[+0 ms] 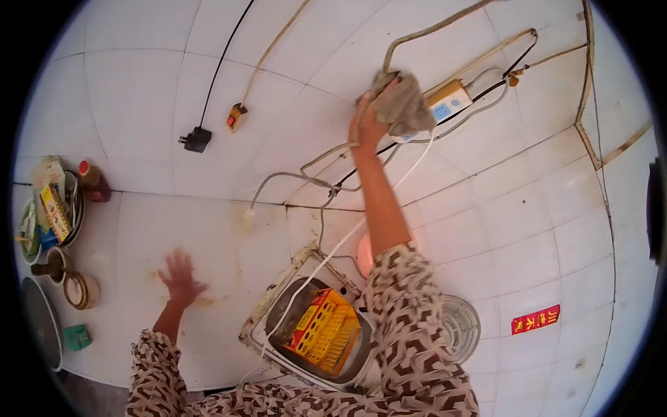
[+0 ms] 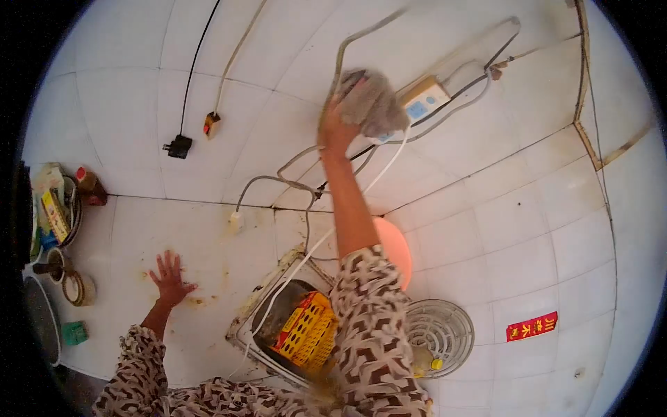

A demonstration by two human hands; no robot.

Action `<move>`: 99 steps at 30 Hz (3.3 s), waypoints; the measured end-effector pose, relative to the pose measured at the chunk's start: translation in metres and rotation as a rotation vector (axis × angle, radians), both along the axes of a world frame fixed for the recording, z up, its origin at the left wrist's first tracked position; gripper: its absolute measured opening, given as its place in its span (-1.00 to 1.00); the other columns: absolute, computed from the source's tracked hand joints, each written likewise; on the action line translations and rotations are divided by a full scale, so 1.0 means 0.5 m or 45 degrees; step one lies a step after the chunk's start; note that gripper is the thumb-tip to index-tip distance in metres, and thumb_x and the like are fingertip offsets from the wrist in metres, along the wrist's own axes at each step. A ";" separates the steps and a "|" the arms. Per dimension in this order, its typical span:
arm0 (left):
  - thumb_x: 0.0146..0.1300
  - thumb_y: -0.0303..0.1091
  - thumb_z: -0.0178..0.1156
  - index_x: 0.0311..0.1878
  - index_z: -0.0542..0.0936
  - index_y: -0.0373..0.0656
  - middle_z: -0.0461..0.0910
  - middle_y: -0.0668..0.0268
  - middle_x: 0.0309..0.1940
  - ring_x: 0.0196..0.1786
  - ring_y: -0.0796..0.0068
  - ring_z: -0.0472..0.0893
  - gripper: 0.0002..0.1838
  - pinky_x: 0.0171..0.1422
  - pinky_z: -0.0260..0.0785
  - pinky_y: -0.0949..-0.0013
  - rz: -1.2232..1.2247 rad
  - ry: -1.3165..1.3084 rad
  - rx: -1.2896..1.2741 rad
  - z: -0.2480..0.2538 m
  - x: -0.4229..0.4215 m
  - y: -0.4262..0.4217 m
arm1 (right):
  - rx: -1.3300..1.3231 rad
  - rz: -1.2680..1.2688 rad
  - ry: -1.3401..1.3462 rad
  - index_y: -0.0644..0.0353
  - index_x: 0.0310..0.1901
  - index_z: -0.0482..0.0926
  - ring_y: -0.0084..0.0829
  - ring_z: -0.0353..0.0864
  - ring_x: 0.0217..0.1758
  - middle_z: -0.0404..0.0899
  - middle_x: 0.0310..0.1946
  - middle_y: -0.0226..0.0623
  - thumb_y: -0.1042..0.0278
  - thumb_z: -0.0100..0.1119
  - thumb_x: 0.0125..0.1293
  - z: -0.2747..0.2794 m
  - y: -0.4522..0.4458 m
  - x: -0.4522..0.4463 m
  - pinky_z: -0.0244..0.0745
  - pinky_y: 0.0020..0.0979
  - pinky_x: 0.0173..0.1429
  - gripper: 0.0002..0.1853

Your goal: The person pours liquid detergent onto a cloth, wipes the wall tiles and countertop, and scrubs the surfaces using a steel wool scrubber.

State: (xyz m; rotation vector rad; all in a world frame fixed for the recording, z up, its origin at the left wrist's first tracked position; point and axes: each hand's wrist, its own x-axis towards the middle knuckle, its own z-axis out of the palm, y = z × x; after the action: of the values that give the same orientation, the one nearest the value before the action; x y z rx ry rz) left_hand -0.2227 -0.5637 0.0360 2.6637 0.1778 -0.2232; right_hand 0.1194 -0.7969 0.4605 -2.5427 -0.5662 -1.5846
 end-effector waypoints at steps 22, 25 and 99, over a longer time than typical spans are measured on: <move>-0.09 0.43 0.22 0.54 -0.08 -0.05 -0.39 0.11 0.56 0.56 -0.06 -0.44 0.24 0.34 -0.66 -0.50 -0.029 0.198 -0.095 0.065 0.004 0.008 | 0.403 0.272 0.068 0.44 0.27 0.22 0.06 0.25 0.26 0.25 0.28 0.14 0.25 -0.13 0.44 0.274 0.026 -0.014 0.04 -0.10 0.43 -0.50; -0.07 0.40 0.24 0.54 -0.08 -0.05 -0.39 0.11 0.56 0.56 -0.04 -0.46 0.22 0.35 -0.65 -0.49 -0.020 0.265 -0.132 0.095 0.008 0.013 | 0.299 0.191 -0.029 0.40 0.39 0.05 0.03 0.12 0.40 0.11 0.39 0.11 0.20 -0.13 0.47 0.160 0.010 -0.013 -0.05 -0.20 0.50 -0.41; -0.14 0.47 0.24 0.52 0.00 0.00 -0.26 0.08 0.54 0.56 -0.07 -0.35 0.23 0.38 -0.57 -0.48 0.024 -0.054 -0.089 0.002 -0.011 0.008 | -1.440 0.799 0.254 0.18 -0.08 0.61 -0.14 0.56 0.05 0.63 -0.07 -0.14 0.30 0.13 0.11 0.007 0.099 -0.008 0.49 -0.19 0.11 -0.67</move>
State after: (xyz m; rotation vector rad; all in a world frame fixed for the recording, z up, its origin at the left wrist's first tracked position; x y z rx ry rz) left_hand -0.2285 -0.5595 0.0370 2.5936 0.1778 -0.1640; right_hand 0.1153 -0.7475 0.4638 -2.5219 -2.4475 -0.8306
